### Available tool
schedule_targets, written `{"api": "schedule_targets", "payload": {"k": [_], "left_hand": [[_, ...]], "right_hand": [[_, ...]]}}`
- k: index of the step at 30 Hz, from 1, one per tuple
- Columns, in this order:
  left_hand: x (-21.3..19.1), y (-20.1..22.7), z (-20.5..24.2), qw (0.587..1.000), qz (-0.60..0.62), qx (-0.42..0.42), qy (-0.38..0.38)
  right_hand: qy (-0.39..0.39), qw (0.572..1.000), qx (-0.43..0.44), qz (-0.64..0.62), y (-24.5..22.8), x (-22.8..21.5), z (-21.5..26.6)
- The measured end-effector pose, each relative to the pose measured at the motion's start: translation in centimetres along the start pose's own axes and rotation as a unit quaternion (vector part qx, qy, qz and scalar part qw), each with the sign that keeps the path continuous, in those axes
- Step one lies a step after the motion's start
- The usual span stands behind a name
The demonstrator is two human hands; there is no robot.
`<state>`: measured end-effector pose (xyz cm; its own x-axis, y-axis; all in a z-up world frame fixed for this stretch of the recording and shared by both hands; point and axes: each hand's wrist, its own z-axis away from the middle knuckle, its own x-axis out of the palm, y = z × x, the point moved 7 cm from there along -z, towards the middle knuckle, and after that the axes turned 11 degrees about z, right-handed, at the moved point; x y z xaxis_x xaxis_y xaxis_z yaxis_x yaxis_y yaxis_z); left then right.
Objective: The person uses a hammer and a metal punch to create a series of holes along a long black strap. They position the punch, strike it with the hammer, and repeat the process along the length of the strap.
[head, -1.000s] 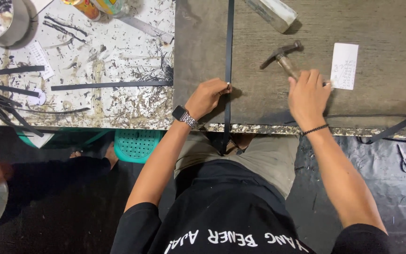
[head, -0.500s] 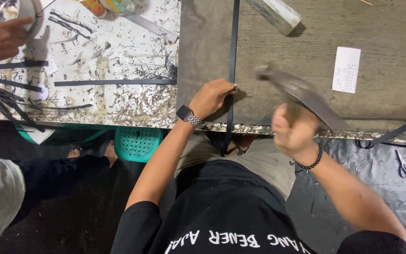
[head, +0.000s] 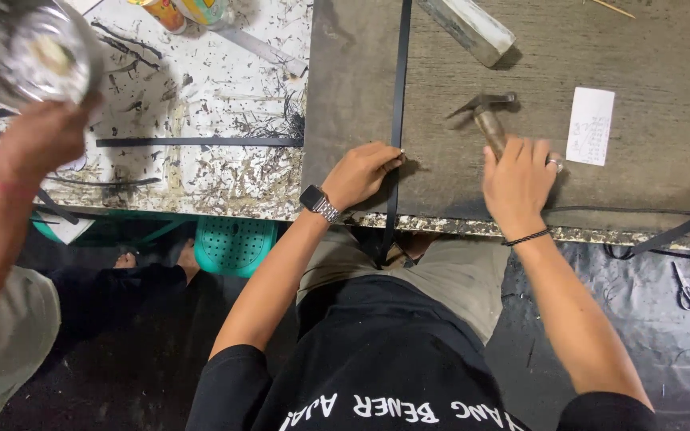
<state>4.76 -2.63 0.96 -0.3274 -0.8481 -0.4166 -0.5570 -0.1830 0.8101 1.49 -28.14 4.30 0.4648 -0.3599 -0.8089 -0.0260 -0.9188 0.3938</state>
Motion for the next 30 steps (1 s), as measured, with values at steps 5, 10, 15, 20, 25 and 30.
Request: {"api": "schedule_targets", "payload": {"k": [5, 10, 15, 20, 25, 30], "left_hand": [[-0.4, 1.1, -0.1, 0.999, 0.022, -0.025, 0.006], [-1.3, 3.1, -0.6, 0.998, 0.030, 0.013, 0.045], [-1.4, 2.9, -0.2, 0.996, 0.029, 0.028, 0.082], [-1.8, 0.1, -0.1, 0.971, 0.136, -0.042, 0.193], [-4.9, 0.9, -0.3, 0.912, 0.291, -0.098, 0.272], [-3.9, 0.2, 0.5, 0.934, 0.245, -0.102, 0.240]], "right_hand": [[-0.012, 0.966, -0.111, -0.232, -5.8, -2.8, -2.2], [-0.109, 0.928, -0.191, -0.300, -10.4, -1.3, -1.5], [-0.122, 0.927, -0.209, -0.288, -10.9, -1.2, -1.3], [-0.145, 0.920, -0.184, -0.315, -10.4, -3.7, -2.4], [-0.133, 0.915, -0.184, -0.332, -10.2, -3.2, -2.2], [-0.165, 0.900, -0.182, -0.360, -10.3, -3.2, -2.5]]}}
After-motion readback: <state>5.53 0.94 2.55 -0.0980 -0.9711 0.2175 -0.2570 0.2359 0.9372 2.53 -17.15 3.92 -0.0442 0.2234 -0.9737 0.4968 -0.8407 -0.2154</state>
